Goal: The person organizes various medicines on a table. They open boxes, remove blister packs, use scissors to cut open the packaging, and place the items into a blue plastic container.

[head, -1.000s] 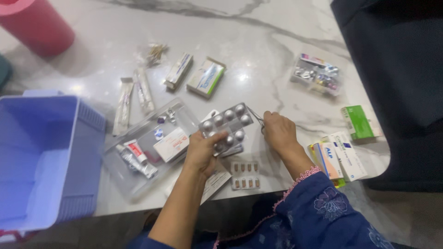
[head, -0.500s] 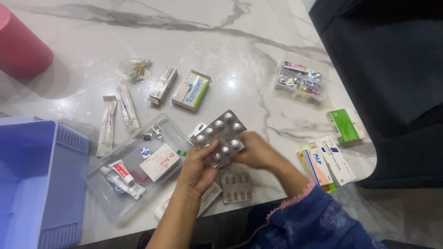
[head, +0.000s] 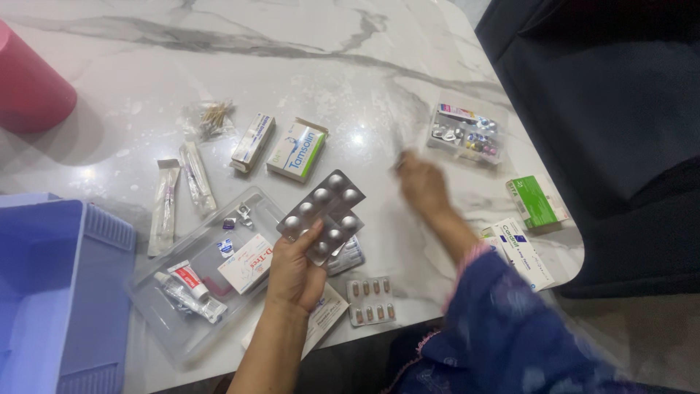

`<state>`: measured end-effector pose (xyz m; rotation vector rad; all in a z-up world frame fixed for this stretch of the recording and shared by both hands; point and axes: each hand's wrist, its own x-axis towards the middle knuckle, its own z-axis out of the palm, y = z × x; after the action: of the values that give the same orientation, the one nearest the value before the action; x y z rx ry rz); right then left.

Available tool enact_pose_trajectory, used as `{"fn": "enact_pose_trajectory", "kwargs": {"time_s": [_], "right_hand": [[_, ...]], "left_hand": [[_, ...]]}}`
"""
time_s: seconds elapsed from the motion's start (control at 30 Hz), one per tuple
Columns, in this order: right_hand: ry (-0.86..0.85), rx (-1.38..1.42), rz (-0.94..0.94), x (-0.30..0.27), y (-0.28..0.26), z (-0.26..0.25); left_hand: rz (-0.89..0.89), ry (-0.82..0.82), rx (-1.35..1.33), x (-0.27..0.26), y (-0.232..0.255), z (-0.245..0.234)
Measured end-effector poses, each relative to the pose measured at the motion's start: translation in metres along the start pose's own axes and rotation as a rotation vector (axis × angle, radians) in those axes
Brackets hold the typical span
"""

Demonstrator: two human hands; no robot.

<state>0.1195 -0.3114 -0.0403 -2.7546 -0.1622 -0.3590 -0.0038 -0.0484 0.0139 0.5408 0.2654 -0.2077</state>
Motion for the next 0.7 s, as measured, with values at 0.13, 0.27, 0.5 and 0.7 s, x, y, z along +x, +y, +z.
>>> {"fn": "enact_pose_trajectory", "kwargs": {"time_s": [0.13,0.27,0.5,0.7], "right_hand": [[-0.029,-0.093,0.315,0.044,0.053,-0.024],[-0.018,-0.094,0.233,0.039,0.071,-0.025],[-0.157,0.042,0.248,-0.034,-0.006,-0.024],[-0.218,0.383,0.219,-0.105,-0.07,-0.049]], "left_hand": [[-0.04,0.068,0.006,0.001,0.003,-0.005],[-0.05,0.099,0.024,0.002,0.004,-0.009],[-0.047,0.06,0.009,-0.003,0.008,-0.002],[-0.049,0.047,0.044,-0.008,0.0,0.001]]}}
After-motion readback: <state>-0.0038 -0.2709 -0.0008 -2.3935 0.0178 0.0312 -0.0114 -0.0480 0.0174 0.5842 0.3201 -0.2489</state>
